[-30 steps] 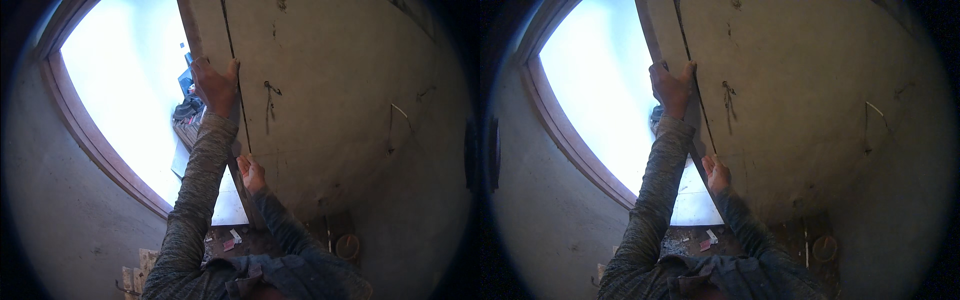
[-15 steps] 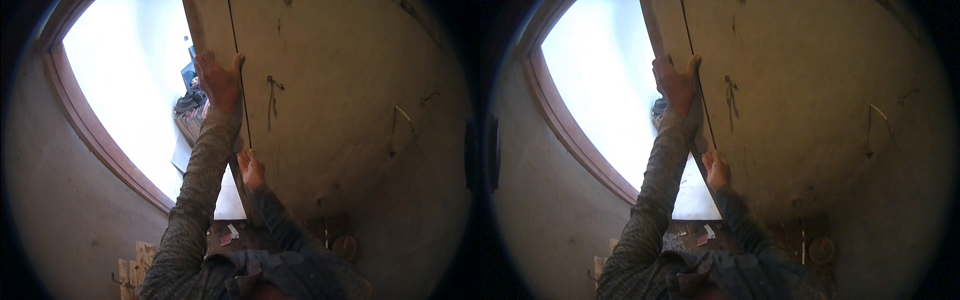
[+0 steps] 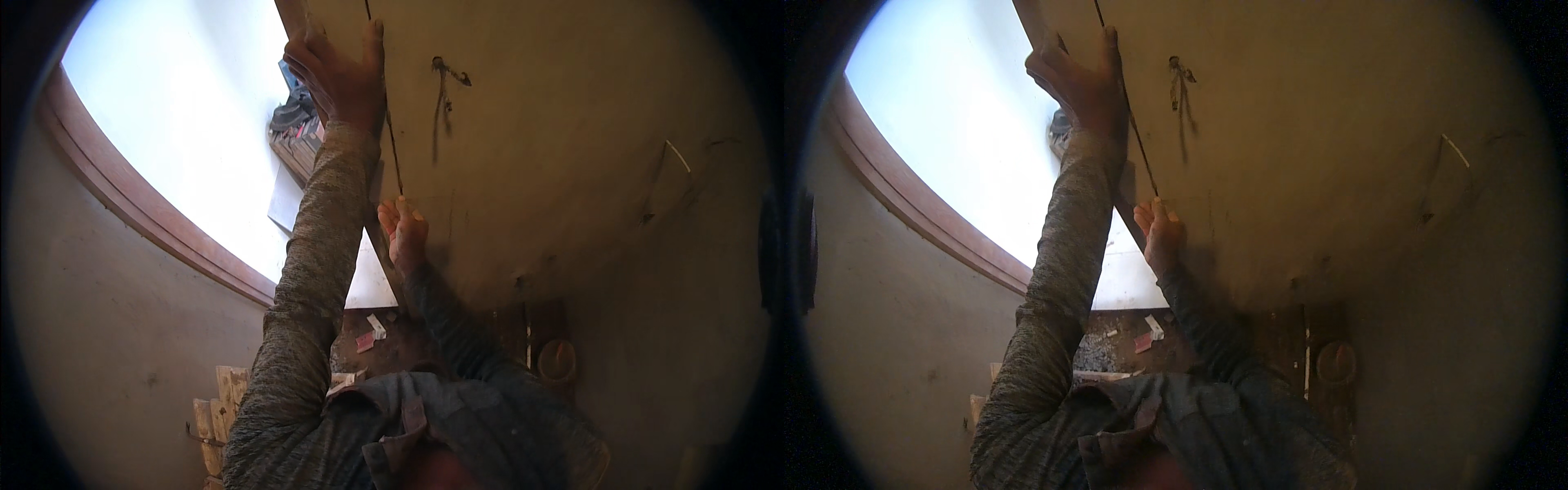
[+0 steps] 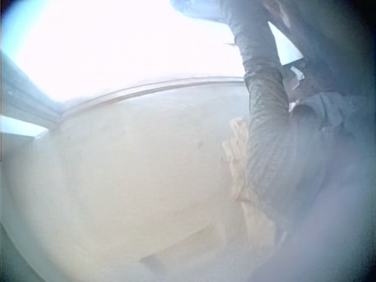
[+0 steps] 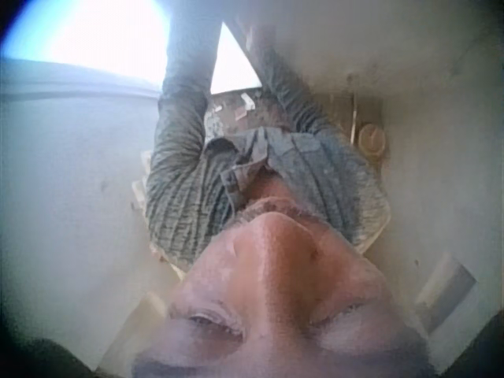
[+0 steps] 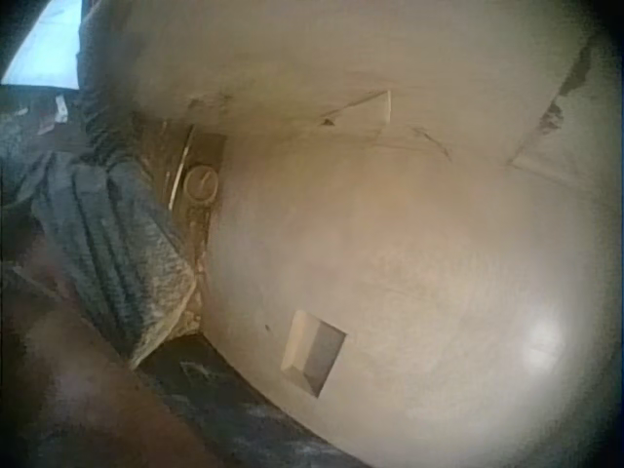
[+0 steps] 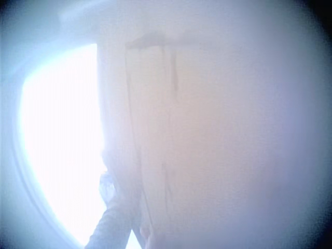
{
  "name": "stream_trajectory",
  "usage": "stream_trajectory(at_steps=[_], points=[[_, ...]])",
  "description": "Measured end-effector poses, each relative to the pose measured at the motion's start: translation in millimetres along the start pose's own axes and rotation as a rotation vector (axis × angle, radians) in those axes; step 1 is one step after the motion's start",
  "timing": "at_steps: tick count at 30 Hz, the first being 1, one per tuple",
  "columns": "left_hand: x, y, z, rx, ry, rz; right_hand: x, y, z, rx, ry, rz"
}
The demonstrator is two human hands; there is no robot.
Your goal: The person applies mortar to a wooden beam and the edge of a wall using a trowel and a putty knife, then uses a hammer to tap the beam.
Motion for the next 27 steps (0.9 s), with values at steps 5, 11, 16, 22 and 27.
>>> stream_trajectory(at_steps=[5,11,16,22,27], points=[[4,-1,1,0.053,0.057,0.05,4,-4,-10,-0.016,-0.017,-0.022],[3,-2,3,0.081,0.077,0.044,6,-5,-13,-0.051,0.043,-0.055],[2,-1,4,0.092,0.084,0.036,6,-8,-19,-0.062,0.133,-0.083],[3,-1,3,0.093,0.085,0.02,-1,-7,-18,-0.068,0.229,-0.13],[1,0,1,0.079,0.075,-0.009,-11,-6,-15,-0.037,0.302,-0.099]])
Point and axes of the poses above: each hand's wrist, its own y-axis away from the middle knuckle, its own z-axis out of the palm, x = y × z, the point moved 3 cm from there along -y, towards the middle knuckle, and after that the axes turned 6 degrees about -z, right-handed, at the moved point
